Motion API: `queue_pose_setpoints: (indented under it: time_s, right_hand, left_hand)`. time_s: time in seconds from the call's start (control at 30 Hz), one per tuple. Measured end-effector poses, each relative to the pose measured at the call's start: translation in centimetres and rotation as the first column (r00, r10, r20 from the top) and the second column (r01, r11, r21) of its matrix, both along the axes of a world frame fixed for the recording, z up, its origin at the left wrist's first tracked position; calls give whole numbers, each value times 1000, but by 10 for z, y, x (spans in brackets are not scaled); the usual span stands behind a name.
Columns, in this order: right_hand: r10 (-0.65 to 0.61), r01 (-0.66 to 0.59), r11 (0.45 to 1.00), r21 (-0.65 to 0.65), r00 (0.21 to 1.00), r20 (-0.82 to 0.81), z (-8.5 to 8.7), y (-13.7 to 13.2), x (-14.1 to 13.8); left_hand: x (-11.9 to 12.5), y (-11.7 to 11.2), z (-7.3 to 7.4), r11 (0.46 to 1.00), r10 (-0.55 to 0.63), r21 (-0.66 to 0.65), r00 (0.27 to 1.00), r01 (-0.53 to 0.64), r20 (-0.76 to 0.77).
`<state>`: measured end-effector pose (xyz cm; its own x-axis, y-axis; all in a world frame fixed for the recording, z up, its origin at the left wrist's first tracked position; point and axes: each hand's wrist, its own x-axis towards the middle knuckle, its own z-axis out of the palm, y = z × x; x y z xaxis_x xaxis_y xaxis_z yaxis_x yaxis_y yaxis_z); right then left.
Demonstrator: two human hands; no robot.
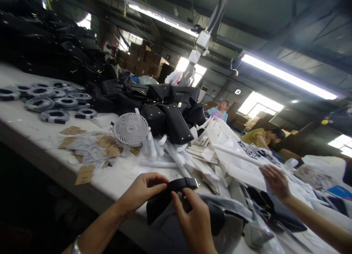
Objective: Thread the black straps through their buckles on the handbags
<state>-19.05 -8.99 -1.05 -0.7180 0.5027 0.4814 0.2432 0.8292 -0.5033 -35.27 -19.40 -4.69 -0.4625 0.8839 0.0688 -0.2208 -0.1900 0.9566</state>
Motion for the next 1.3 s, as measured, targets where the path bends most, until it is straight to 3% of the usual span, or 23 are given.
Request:
queue_pose_setpoints:
  time_s: [0.47, 0.9, 1.3]
  right_hand:
    - [-167, 169, 983, -77, 985, 29, -6, -10, -7]
    - [-186, 175, 952, -252, 982, -19, 0, -17, -13]
    - [-196, 182, 951, -251, 980, -34, -6, -13, -17]
  left_hand:
    - [5, -3, 7, 998, -24, -56, 998, 28, 66]
    - [-7, 5, 2, 989, -147, -24, 987, 148, 70]
    - [-13, 14, -1, 967, -236, -68, 964, 245, 124]
